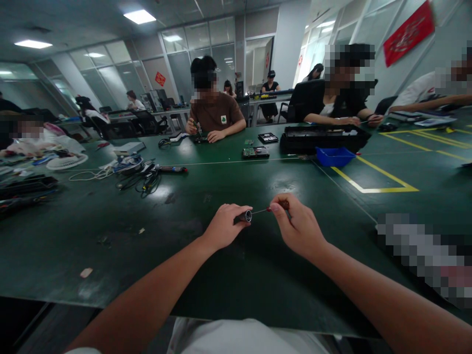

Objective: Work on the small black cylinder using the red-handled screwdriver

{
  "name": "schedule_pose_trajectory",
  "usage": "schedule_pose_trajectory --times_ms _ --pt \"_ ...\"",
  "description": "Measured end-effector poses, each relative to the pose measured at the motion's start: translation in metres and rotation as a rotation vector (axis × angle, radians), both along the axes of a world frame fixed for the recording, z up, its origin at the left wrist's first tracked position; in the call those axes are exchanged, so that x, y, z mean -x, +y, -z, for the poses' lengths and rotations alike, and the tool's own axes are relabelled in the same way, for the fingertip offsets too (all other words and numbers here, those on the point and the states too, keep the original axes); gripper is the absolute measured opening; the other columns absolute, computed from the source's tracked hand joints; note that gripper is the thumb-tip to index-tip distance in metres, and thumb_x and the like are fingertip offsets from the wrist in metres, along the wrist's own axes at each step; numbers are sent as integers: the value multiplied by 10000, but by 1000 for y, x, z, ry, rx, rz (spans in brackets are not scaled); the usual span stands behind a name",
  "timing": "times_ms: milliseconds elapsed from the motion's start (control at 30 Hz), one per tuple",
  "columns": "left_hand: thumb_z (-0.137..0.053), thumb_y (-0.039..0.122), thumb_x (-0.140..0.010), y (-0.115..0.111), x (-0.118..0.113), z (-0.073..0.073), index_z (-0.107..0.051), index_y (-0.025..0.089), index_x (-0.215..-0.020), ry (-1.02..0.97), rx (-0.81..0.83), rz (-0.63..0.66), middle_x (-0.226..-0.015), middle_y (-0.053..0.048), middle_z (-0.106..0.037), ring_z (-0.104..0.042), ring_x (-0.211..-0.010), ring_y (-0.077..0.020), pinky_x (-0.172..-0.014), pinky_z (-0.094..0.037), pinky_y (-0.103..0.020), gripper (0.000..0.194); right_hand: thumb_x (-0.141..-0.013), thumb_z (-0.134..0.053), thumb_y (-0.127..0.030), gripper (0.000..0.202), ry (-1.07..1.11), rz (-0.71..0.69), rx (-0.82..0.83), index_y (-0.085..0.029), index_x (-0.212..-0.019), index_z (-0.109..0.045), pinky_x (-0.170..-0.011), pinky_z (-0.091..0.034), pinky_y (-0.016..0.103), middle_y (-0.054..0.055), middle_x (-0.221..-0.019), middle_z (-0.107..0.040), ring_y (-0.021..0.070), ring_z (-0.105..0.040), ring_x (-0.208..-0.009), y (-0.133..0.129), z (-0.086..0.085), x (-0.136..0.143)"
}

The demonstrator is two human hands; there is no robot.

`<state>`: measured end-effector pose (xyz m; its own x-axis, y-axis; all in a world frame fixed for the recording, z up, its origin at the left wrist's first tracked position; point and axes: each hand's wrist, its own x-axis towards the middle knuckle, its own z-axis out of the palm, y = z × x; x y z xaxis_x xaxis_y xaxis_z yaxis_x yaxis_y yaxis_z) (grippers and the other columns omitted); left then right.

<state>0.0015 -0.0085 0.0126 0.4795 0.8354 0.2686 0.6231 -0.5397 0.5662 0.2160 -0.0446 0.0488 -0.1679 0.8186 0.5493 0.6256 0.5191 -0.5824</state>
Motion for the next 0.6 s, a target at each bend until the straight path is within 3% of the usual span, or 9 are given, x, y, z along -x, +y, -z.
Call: schedule_pose_trajectory --times_ms 600 --pt "-696 248 -879 3 1 4 -640 286 -1264 21 -26 20 -1123 -32 -673 -569 -1061 -223 -965 -411 -394 391 -1000 -427 -353 191 45 22 75 -217 -911 -529 -579 -399 294 11 -732 -617 168 -569 -610 4 3 0"
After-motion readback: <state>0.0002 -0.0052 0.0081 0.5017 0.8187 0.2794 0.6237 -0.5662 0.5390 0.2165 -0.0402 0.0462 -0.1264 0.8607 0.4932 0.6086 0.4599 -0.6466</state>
